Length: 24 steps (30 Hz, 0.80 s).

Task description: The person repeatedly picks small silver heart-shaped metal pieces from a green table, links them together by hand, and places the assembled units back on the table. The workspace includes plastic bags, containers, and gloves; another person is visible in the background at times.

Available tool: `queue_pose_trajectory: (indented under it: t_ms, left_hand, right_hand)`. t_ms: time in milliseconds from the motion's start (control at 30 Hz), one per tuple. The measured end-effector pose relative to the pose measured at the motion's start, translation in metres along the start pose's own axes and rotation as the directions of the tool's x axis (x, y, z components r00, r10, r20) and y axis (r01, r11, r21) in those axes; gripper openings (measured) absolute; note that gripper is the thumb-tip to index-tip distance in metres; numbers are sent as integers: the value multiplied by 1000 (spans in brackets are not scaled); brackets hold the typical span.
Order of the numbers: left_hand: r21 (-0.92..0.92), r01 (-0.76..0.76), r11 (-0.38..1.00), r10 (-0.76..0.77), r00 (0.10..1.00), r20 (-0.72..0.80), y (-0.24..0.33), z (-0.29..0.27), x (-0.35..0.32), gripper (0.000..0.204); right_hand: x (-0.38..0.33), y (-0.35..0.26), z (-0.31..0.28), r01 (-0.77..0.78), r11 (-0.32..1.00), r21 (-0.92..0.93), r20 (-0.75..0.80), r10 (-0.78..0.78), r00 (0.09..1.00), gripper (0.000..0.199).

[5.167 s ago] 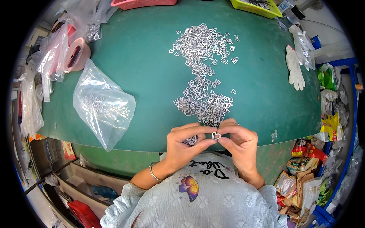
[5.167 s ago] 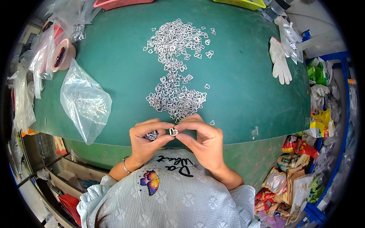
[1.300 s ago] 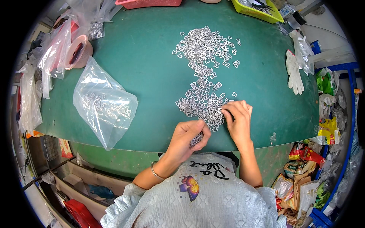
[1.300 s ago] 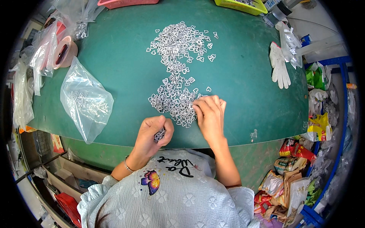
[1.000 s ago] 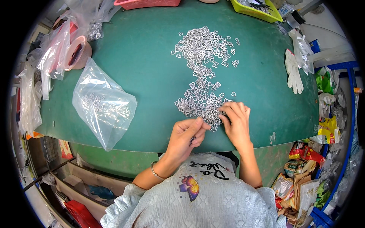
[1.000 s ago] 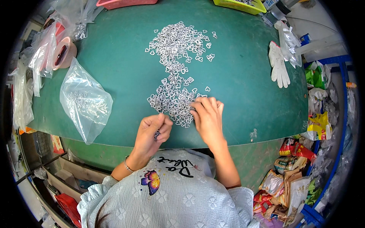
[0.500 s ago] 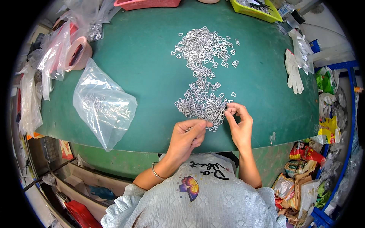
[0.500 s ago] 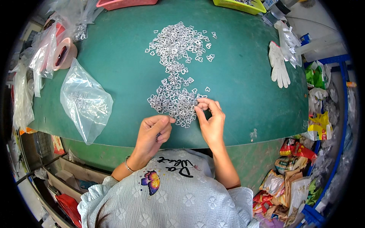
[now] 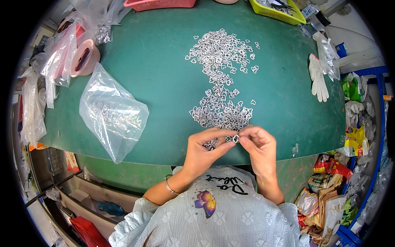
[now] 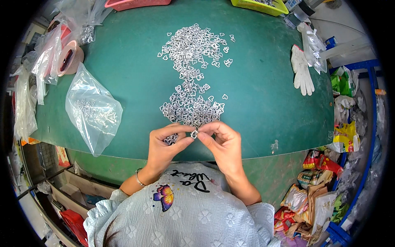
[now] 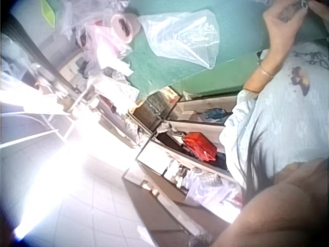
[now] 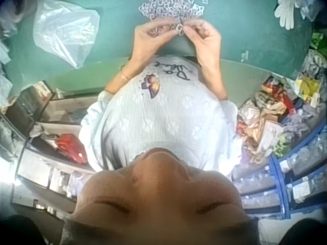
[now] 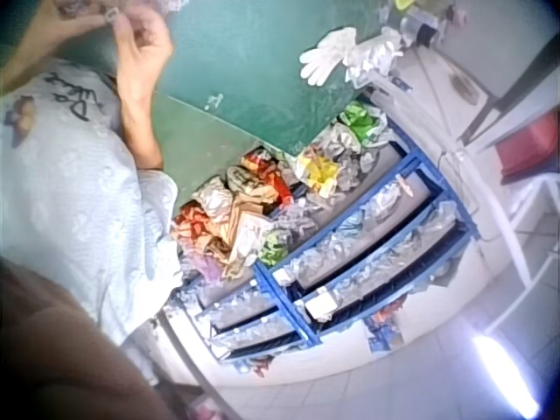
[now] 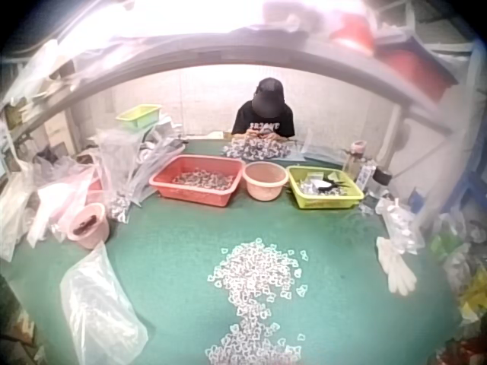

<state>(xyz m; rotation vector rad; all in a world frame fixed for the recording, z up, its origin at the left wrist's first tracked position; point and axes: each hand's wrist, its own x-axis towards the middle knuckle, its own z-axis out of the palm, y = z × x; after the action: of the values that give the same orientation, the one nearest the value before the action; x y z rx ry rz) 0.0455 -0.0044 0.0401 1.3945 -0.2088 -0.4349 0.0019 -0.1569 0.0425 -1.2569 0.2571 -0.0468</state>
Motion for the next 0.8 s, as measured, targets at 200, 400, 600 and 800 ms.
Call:
queue_pose_trajectory:
  t_ms: [200,400,600,800]
  left_hand:
    - [-12,2,1000,-2,1000,-1,5,0,-2,20]
    - [-66,-3,998,5,1000,28,1,-1,-3,15]
    - [-59,-20,998,23,998,52,1,-3,-4,11]
    - [-97,8,995,-3,999,49,4,-1,-5,7]
  right_hand:
    - [-1,-9,4,200,955,-220,57,-192,980,17]
    - [-1,-9,5,292,877,-382,66,-289,955,15]
    - [-3,-13,7,213,939,-270,43,-209,977,12]
    - [-8,-14,6,-85,988,126,72,76,994,12]
